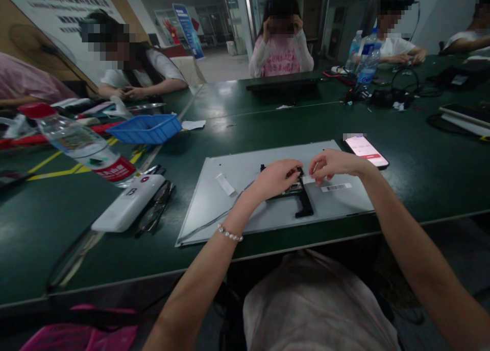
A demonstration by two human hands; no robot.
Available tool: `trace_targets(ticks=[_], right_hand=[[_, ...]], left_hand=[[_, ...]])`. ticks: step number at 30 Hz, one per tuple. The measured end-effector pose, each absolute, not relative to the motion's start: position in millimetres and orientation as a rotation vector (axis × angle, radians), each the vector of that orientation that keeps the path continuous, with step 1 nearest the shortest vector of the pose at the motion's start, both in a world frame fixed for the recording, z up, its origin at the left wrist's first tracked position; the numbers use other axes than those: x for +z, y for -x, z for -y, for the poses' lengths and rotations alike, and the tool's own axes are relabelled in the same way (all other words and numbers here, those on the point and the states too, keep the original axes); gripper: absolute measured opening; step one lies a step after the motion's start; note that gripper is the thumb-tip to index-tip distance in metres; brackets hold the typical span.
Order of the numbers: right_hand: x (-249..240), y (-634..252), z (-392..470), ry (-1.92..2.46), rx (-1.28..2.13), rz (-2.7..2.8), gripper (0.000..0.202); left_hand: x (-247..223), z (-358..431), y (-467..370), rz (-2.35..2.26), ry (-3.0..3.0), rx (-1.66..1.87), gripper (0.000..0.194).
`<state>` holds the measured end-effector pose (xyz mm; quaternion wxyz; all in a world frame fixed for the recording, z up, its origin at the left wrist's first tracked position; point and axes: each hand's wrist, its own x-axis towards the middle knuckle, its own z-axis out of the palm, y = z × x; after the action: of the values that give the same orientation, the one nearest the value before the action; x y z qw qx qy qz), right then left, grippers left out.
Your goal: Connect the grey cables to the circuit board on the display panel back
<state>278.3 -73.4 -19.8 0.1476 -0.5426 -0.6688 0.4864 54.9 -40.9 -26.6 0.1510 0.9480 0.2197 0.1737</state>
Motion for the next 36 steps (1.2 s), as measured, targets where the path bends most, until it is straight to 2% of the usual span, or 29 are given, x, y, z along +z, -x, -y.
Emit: trace_targets(ticks=[14,19,30,36], right_hand=[[-34,-271,67,1.499,1.456,1.953,0.022],[-33,-273,68,1.523,1.36,2.108,0.027],[-27,-270,67,1.529,1.132,2.314,0.023],[-24,-274,70,1.429,1.081,2.366,0.03]], left_hand=[[-25,47,-55,-0.378,-2.83,0.398,0.024],[-25,47,-56,-0.374,-2.849,0.356,0.025],[-27,46,-59,-0.324,-2.834,0.381,0.027],[-29,47,-61,-0.336,-2.823,0.389,0.024]])
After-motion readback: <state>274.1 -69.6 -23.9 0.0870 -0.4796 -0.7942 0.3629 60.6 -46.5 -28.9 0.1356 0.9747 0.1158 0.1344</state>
